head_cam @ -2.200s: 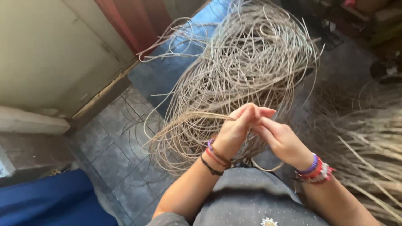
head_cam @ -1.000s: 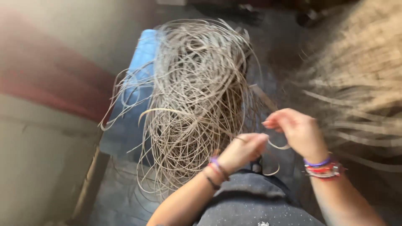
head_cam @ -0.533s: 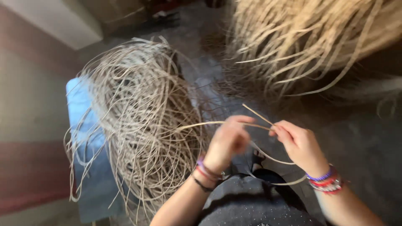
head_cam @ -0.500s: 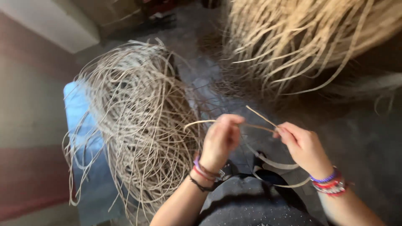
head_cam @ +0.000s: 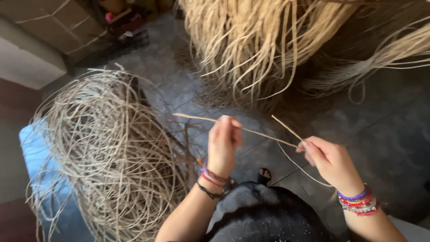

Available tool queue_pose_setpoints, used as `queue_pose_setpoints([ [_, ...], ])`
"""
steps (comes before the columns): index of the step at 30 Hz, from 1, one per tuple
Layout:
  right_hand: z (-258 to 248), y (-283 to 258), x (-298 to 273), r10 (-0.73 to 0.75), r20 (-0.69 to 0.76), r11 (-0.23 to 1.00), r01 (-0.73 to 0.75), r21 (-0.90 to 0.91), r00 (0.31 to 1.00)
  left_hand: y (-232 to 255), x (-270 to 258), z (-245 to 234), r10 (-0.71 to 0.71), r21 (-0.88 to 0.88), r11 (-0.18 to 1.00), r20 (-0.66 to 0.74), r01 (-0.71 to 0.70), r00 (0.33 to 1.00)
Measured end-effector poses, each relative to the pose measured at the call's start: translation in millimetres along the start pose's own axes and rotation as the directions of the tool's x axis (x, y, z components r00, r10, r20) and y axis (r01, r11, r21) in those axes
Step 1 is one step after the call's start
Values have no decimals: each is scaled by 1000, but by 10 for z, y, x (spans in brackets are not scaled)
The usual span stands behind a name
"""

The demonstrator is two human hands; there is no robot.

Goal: Weaving natural fiber strands onto a circular frame to create a decorative furniture piece

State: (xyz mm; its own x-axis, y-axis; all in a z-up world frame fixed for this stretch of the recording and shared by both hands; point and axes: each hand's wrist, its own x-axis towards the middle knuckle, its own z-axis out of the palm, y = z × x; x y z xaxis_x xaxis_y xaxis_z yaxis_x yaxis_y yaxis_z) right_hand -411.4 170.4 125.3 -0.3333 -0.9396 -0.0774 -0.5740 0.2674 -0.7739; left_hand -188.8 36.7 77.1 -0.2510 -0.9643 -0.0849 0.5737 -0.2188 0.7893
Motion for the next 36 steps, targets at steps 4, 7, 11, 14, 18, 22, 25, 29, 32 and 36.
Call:
queue_pose_setpoints([
  [4,-132,93,35,-51,81,998,53,-22,995,-289,-230,704,-214,522,852,268,46,939],
  [7,-334,199,42,-45,26,999,46,-14,999,-434,-140,837,-241,345,932,360,112,901],
  [11,-656,364,57,-47,8,999,47,5,999,-457,56,936,-100,399,916,333,-43,938],
  [14,-736,209,43,-24,27,997,22,79,999,-512,-30,1278,-25,336,930,467,-151,884],
  [18,-789,258,135,-26,60,991,17,133,998,-660,-92,1465,-42,345,921,543,-178,838],
  [22,-791,365,229,-39,48,982,29,188,998,-633,-79,1578,-38,335,920,590,-202,807],
  [25,-768,380,280,-37,38,974,27,225,999,-675,0,1592,-58,327,927,615,-187,786],
  [29,-747,355,354,-17,25,968,10,250,1000,-658,185,1600,-71,322,933,605,-162,793],
  [32,-776,434,376,10,-106,984,9,178,994,-490,503,1569,-66,403,894,554,-198,830],
  [36,-908,279,436,27,-213,1000,-28,-3,977,-19,669,1710,-395,759,614,532,-215,749],
])
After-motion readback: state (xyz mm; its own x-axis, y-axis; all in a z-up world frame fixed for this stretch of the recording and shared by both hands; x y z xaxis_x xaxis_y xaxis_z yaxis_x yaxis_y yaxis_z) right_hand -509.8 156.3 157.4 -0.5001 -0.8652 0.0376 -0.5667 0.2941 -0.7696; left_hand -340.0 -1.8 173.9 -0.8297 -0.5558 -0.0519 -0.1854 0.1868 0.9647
